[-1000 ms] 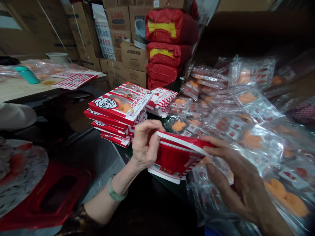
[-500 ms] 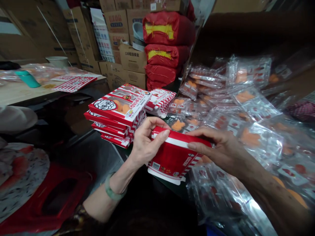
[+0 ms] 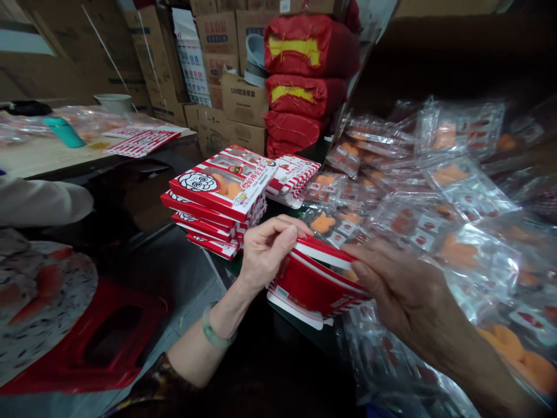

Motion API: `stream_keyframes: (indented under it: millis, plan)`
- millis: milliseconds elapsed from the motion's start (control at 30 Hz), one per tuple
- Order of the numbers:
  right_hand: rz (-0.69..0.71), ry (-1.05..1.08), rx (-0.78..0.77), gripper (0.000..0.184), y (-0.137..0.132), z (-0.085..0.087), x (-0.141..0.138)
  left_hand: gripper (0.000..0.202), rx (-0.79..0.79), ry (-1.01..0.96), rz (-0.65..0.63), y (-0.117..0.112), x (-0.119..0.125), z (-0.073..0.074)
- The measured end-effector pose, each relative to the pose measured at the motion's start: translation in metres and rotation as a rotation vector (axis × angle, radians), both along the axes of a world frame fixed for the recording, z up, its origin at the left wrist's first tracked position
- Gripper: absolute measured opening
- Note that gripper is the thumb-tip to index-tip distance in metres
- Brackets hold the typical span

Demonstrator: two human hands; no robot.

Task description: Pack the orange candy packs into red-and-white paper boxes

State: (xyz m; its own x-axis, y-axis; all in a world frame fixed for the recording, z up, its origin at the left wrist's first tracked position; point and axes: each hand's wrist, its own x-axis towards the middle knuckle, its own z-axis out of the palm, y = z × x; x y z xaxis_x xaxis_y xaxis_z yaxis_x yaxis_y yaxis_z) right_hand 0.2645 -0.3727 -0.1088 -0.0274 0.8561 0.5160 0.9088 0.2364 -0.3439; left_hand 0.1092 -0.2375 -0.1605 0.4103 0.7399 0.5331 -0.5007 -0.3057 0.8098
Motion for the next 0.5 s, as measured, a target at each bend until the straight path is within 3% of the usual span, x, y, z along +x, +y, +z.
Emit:
stream_keyframes:
  millis: [167, 233, 267, 367, 500]
  plan:
    - [0.055, -0.061, -0.039, 0.045, -0.005, -0.015, 0.002, 0.012, 0.116, -0.078, 0.026, 0.001, -0.001, -0.008]
    - [-0.006, -0.095, -0.007, 0.054, -0.006, -0.021, -0.001, 0.012, 0.163, -0.099, -0.003, 0.002, -0.001, -0.007]
    - [-0.048, -0.095, 0.016, 0.056, -0.006, -0.024, -0.003, 0.021, 0.183, -0.094, -0.017, 0.002, -0.001, -0.005]
    - [-0.13, -0.025, 0.077, 0.052, -0.004, -0.034, -0.008, 0.045, 0.281, 0.034, -0.019, 0.002, -0.001, 0.003]
    - [-0.039, 0.199, 0.262, 0.038, 0.002, -0.048, -0.007, 0.025, 0.434, 0.165, 0.106, 0.002, 0.002, 0.011]
